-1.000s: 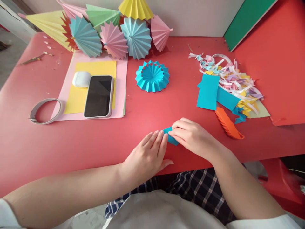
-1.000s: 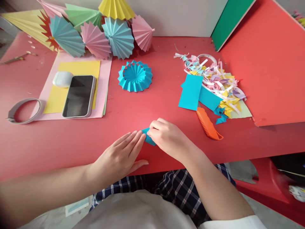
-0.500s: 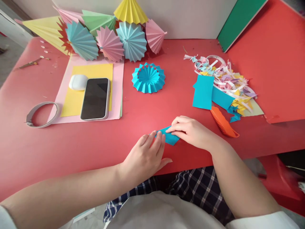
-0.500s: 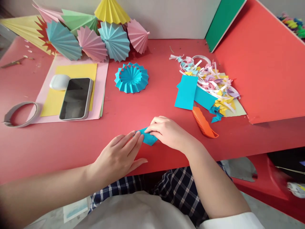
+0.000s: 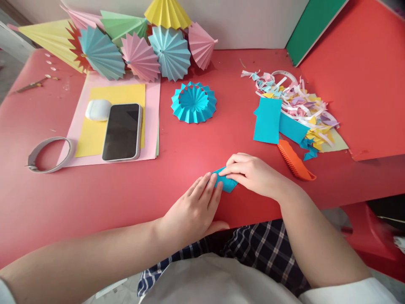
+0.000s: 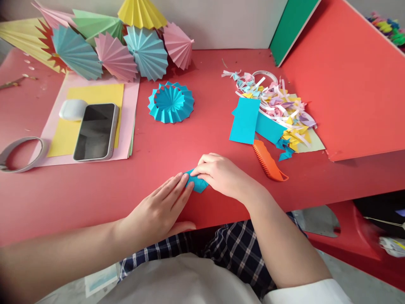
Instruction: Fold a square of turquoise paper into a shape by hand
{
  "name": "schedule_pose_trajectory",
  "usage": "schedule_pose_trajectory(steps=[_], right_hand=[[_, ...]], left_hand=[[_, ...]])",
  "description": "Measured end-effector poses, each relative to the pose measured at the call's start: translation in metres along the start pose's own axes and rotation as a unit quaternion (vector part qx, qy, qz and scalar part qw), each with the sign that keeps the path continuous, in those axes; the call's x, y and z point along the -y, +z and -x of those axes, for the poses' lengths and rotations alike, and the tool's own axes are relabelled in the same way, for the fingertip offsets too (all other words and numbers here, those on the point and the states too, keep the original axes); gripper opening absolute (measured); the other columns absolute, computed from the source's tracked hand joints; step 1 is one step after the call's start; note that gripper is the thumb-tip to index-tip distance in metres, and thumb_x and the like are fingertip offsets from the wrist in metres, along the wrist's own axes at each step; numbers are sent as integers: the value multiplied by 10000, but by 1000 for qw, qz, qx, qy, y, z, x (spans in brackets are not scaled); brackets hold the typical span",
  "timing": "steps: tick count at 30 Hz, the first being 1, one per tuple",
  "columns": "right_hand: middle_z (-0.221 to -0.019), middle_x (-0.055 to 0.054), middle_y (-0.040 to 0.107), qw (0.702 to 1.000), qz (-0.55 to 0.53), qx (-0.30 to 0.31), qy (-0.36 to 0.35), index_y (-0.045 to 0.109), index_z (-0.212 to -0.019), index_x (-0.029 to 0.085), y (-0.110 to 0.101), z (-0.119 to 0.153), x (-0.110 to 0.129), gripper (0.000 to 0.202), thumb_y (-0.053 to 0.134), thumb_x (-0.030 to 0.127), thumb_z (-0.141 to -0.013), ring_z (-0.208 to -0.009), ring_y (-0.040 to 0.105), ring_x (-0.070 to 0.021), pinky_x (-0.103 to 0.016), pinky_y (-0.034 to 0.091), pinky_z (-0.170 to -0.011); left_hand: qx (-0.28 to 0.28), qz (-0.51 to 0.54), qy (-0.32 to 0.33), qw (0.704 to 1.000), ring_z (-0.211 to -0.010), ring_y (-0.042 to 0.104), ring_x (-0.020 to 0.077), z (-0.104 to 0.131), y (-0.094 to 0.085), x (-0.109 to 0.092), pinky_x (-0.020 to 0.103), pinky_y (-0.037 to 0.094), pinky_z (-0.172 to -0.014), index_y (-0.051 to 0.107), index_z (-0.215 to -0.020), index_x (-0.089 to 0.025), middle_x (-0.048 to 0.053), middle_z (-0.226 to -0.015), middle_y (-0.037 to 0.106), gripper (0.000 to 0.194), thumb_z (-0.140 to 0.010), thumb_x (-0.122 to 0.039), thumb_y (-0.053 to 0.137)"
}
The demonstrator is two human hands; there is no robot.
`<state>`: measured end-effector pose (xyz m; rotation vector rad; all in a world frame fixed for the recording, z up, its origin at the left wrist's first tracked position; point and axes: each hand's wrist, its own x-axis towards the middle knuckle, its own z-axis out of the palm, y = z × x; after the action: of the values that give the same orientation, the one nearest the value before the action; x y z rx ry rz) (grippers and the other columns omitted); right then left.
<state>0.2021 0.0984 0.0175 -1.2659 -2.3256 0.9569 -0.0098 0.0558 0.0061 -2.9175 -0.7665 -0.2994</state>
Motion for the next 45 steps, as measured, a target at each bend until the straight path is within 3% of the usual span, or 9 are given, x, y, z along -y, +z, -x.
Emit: schedule_pose_trajectory(steps=[13,24,32,45], right_hand=[[-873,-30,594,997,73,-9,-33,681,-933,206,2,3,3,158,548,191,-849,-848,535,-138,-253,444,-760],[-778,-16,531,994,107,-23,-24,649,-738,178,3,5,10,169,534,202,-859,-725,501,-113,-223,416,-611],[-912,-17,582,999,35,18,13,679,-975,246,-7,6,4,194,517,227,-871,-872,537,-131,-255,436,-756],[-843,-25,616,999,52,-5,15,694,-876,208,-3,0,3,182,516,174,-859,-833,549,-145,-267,433,-730]], left_hand=[[1,-2,1,1000,-1176,497,330,0,0,1,421,452,-960,509,-1197,25,242,-1228,545,767,-838,-632,345],[7,16,-1,1000,-1175,491,351,-1,0,1,435,449,-965,505,-1202,33,242,-1236,539,793,-822,-649,363],[13,9,-3,1000,-1178,490,345,-2,-2,1,429,458,-954,507,-1201,26,236,-1260,519,799,-829,-657,324],[41,-2,-12,999,-1186,486,333,-3,-1,1,412,454,-956,473,-1243,35,212,-1297,495,863,-824,-688,258]])
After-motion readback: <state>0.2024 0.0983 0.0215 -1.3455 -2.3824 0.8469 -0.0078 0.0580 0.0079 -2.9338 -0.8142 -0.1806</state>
